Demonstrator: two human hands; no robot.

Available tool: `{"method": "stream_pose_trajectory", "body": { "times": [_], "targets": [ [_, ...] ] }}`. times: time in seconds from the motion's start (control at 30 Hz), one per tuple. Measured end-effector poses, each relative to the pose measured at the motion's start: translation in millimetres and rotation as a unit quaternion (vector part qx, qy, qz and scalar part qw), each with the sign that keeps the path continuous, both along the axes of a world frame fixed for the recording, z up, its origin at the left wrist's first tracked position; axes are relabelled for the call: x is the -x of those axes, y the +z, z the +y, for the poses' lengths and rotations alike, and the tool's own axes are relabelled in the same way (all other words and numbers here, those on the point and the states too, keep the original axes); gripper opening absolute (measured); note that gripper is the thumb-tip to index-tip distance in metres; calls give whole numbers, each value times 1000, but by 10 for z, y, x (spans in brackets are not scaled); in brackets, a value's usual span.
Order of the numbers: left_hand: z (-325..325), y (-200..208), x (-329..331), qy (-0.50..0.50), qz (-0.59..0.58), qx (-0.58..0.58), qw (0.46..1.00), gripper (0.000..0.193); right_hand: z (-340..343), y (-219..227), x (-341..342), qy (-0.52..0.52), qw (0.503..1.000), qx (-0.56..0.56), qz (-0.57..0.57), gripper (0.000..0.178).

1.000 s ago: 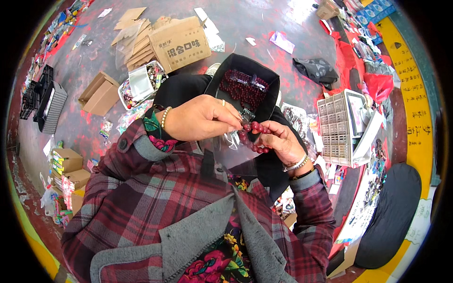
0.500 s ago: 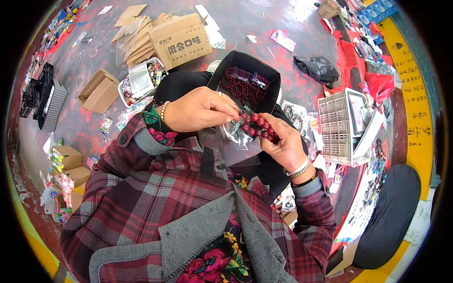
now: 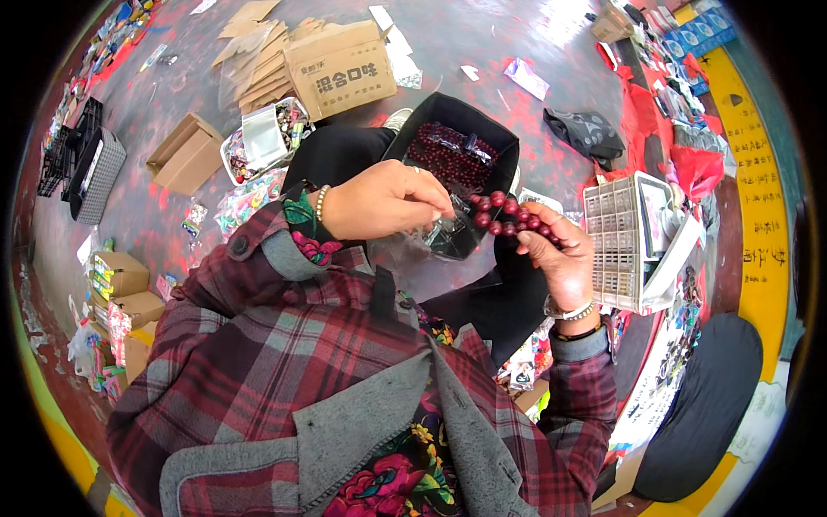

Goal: The person sits on the floor and repeatedly picks up red beaded bracelets from a black container. They place each bracelet into a small clear plastic bag, seal it, and set it aside. The process is repeated for multiple bracelets.

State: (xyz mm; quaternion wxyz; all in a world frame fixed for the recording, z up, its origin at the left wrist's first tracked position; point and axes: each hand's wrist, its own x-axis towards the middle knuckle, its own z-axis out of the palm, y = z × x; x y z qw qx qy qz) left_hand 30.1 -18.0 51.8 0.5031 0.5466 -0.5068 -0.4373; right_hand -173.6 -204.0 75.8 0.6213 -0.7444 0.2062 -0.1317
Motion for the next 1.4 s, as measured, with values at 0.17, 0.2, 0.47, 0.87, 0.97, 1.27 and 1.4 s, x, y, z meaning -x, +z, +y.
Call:
{"method": "stream_pose_trajectory", "body": {
  "times": [0.17, 0.2, 0.47, 0.87, 0.97, 1.27, 1.4],
  "targets": [
    [-66, -20, 43, 70, 3, -63, 996, 20, -59, 280, 87, -12, 994, 92, -66, 31],
    [-76, -26, 45, 77, -6, -50, 996, 20, -40, 381, 99, -6, 991, 118, -58, 31],
    [-155, 18, 96, 119, -61, -7, 991, 22, 147, 552, -18, 114, 937, 328, -31, 28],
    [-149, 44, 199, 118, -77, -45, 989, 32, 315, 546, -92, 98, 869, 485, 10, 26],
    [-147, 66, 221, 122, -77, -35, 989, 31, 326, 555, -111, 114, 867, 486, 2, 24],
    [-155, 78, 280, 88, -181, 40, 979, 26, 400, 537, -185, 205, 777, 593, 60, 15],
    [-185, 87, 321, 87, -169, 41, 981, 23, 448, 505, -274, 228, 770, 593, 57, 15]
  ]
}}
